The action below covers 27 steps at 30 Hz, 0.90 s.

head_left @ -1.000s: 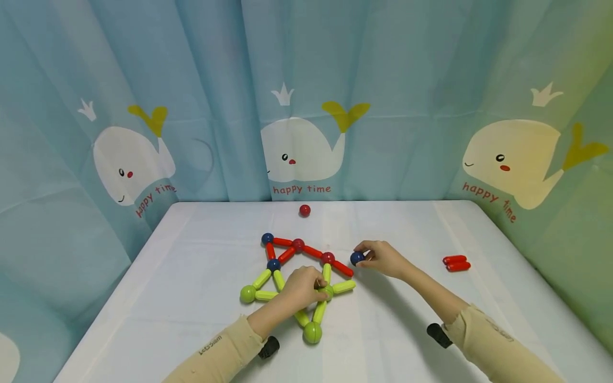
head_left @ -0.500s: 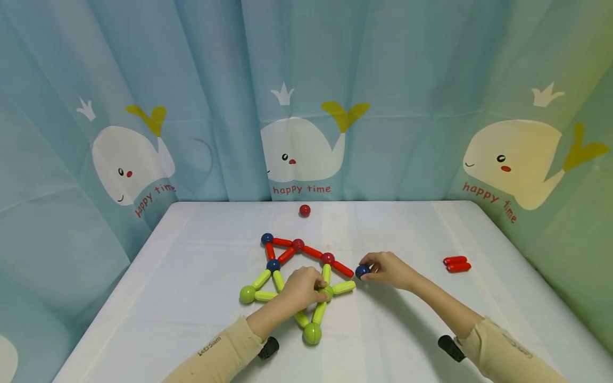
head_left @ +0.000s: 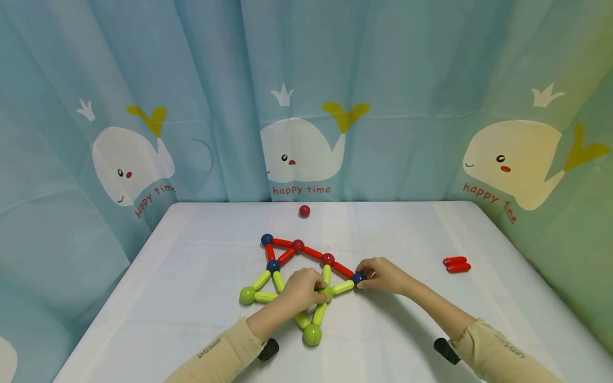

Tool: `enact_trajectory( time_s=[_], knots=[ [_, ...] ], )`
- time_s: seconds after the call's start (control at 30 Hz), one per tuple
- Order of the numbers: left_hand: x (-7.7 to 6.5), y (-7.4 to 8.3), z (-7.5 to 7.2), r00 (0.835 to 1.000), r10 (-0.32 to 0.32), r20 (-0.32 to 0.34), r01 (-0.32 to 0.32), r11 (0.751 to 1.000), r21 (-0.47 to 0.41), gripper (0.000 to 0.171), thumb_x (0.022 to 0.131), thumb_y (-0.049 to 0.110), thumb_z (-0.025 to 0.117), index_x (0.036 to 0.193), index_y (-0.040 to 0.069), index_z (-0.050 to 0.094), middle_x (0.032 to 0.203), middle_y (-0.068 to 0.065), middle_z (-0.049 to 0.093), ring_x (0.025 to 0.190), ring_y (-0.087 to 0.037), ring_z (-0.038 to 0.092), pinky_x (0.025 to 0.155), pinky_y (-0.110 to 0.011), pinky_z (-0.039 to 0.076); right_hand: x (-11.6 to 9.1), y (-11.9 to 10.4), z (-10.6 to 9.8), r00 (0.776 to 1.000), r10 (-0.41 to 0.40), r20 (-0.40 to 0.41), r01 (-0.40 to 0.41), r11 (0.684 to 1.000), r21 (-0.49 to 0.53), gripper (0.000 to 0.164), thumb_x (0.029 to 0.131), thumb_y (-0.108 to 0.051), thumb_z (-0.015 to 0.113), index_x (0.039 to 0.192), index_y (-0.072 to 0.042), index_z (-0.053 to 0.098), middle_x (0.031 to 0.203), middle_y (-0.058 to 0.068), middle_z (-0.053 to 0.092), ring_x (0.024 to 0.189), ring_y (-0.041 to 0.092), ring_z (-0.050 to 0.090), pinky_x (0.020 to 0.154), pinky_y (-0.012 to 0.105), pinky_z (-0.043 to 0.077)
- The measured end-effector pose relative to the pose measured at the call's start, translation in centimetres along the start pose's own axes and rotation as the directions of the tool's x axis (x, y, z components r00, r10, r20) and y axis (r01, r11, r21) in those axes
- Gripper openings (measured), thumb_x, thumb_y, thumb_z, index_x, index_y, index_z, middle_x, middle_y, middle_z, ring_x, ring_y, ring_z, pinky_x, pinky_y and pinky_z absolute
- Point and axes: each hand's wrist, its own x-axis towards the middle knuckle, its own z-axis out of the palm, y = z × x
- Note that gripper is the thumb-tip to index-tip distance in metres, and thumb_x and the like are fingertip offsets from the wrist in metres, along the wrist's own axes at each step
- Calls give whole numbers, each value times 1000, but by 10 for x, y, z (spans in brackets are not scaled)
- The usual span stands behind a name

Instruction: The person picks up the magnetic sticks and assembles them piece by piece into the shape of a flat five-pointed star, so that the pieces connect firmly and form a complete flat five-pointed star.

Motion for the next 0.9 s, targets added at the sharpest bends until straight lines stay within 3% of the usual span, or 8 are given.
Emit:
enact_trajectory(
  time_s=[0.13,0.33,0.53,0.7,0.9],
  knots=[
    [-2,0,1,1000,9,-1,-9,1000,12,22,76,18,78,94,7,74,87,-1,70,78,-10,59,73,-23,49,1,-1,1,1000,11,-3,-11,1000,-6,24,79,-11,74,96,4,65,90,10,68,75,11,61,66,19,52],
    [-7,4,2,999,33,22,-35,995,98,17,81,17,73,94,6,69,80,1,65,65,-6,49,60,-18,43,1,-6,1,1000,11,-6,-11,999,-35,23,78,-11,76,93,4,66,89,11,69,74,12,61,65,21,52],
    [-11,7,1,998,52,34,-56,989,134,21,79,23,76,81,9,60,67,4,51,60,-7,42,53,-18,34,-2,-8,3,1000,7,-24,-7,999,-36,23,77,-10,76,91,5,66,87,11,69,76,13,63,69,25,54],
    [-12,8,-1,996,66,64,-76,983,166,25,76,23,78,91,9,63,77,3,59,66,-7,46,60,-18,40,-9,-15,4,1000,22,-14,-23,997,-74,21,76,-14,77,87,1,66,81,4,67,71,6,55,66,21,49],
    [-13,7,0,992,79,101,-95,983,159,28,74,19,80,96,10,66,85,4,64,71,-5,48,67,-18,44,-18,-28,4,994,59,93,-48,992,-115,24,78,-19,76,81,-6,57,68,-5,49,63,4,40,56,18,35]
  ],
)
